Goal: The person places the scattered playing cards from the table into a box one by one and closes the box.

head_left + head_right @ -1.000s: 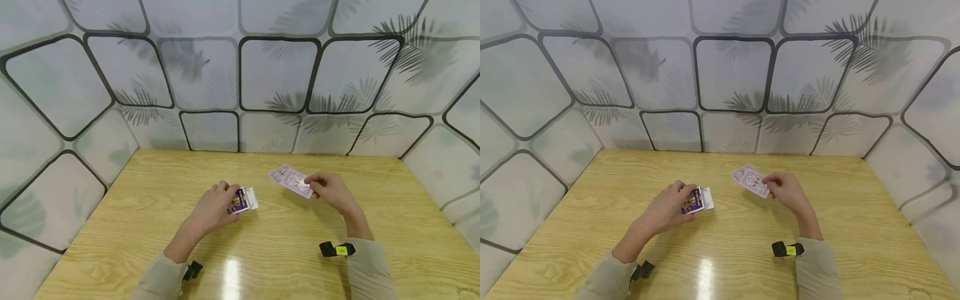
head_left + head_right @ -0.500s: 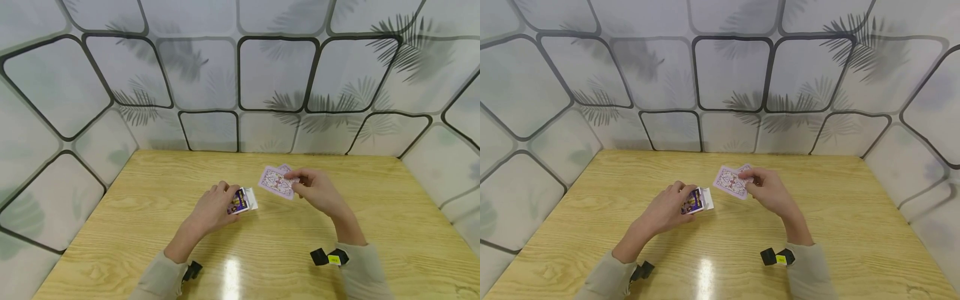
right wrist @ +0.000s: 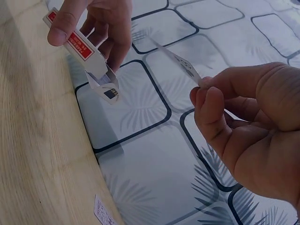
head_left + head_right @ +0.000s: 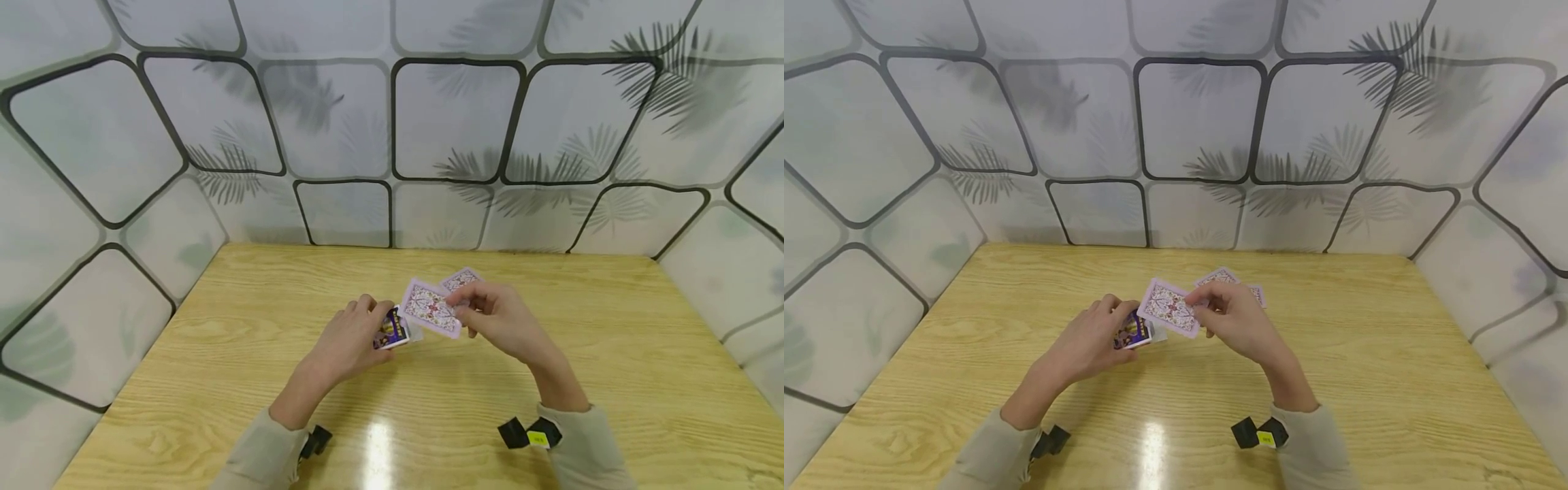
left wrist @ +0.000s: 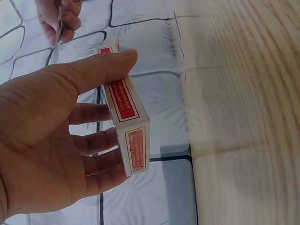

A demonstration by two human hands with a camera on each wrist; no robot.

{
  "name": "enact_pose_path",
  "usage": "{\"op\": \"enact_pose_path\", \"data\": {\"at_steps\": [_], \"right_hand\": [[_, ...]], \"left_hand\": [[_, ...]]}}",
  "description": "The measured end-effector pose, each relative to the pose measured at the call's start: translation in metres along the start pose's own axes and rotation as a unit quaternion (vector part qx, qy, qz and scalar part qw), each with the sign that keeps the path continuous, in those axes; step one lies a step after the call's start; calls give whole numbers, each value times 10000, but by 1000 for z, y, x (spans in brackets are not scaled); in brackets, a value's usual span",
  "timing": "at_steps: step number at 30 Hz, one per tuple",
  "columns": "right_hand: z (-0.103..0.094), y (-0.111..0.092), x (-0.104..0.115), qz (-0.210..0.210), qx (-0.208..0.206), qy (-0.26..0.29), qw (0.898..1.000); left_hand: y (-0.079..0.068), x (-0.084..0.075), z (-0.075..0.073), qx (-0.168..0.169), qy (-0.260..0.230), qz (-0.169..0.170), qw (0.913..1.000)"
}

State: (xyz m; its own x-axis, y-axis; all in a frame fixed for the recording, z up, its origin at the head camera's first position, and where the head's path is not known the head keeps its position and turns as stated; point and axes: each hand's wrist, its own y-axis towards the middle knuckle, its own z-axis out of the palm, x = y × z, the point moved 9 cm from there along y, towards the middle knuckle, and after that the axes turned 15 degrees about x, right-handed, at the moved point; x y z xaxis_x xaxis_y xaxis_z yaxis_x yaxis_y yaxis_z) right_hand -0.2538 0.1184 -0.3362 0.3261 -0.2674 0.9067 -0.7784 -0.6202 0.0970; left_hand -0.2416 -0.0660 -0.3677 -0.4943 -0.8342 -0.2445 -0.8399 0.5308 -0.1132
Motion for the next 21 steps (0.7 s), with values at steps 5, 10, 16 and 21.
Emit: {"op": "enact_pose_path", "data": {"at_steps": [5,10,16,21], "right_hand": [[2,0,1,113,-97,51,9999],[8,1,4,72,26,73,9999],[9,2,5,177,-31,-133,9998],[8,1,1,493,-129,-402,9979]], "left_hand": [[0,0,0,-19,28,6,10000],[-1,0,-1,-26,20,12,10000],[-2,0,-2,-15,29,27,10000],[-1,-2,-3,4,56,88,9999]]}}
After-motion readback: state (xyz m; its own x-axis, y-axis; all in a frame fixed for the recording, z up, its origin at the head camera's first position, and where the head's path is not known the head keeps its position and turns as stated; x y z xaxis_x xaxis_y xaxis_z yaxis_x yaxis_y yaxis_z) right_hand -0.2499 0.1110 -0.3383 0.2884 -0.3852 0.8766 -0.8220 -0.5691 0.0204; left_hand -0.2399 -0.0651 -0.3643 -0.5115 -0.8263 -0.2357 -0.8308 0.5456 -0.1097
